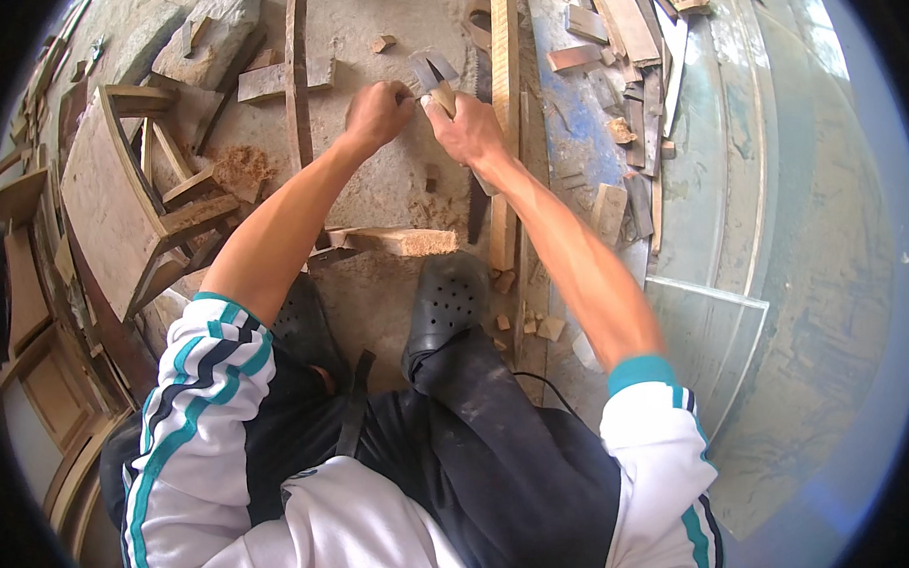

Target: The person sits on the floor and assembles a wooden frame by aligning pieces and hammering nails into place. They repeatedly position the frame, insert nails, and strike them with a hammer to secure the joints.

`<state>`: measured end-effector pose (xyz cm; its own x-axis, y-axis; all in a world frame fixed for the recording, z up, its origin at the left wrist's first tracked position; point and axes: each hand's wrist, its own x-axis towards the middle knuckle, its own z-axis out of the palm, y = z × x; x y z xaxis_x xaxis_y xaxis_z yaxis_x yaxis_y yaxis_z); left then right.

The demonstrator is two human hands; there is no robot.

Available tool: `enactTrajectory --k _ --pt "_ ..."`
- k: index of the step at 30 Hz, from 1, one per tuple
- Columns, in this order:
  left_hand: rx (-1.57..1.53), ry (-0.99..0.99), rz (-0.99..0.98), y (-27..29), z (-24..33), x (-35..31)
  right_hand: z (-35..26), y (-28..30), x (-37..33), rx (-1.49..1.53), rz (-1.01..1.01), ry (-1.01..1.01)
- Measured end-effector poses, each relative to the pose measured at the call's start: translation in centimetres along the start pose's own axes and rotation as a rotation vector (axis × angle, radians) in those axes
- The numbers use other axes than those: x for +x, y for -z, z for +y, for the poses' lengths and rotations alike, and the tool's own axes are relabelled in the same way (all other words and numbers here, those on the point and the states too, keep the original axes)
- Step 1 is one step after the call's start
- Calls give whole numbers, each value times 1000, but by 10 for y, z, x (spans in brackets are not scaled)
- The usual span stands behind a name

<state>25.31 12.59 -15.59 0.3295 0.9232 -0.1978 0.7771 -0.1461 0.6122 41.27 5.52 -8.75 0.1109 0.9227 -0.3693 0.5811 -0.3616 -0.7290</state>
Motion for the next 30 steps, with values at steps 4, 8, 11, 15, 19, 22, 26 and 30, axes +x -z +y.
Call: enactTrajectory --k 4,8,11,15,19,22,26,30 --pt "1 -5 -10 -1 4 2 12 -5 10 -18 -171 -213" --pt "-15 2 19 -3 -1 2 10 -1 7 -10 30 24" --pt "-8 12 0 -5 5 -1 20 -2 3 -26 -92 -63" --pt "3 5 2 -4 -2 2 13 4 11 -48 -151 -145" --pt "-16 -11 14 -5 1 0 19 0 2 -24 -68 -56" --pt "-24 -20 30 -5 0 -1 10 2 5 19 -177 -133" --pt "-16 3 41 -6 -1 -2 5 2 3 39 -104 -39" --pt "-14 -19 42 -8 4 -2 33 -4 9 -92 -59 21"
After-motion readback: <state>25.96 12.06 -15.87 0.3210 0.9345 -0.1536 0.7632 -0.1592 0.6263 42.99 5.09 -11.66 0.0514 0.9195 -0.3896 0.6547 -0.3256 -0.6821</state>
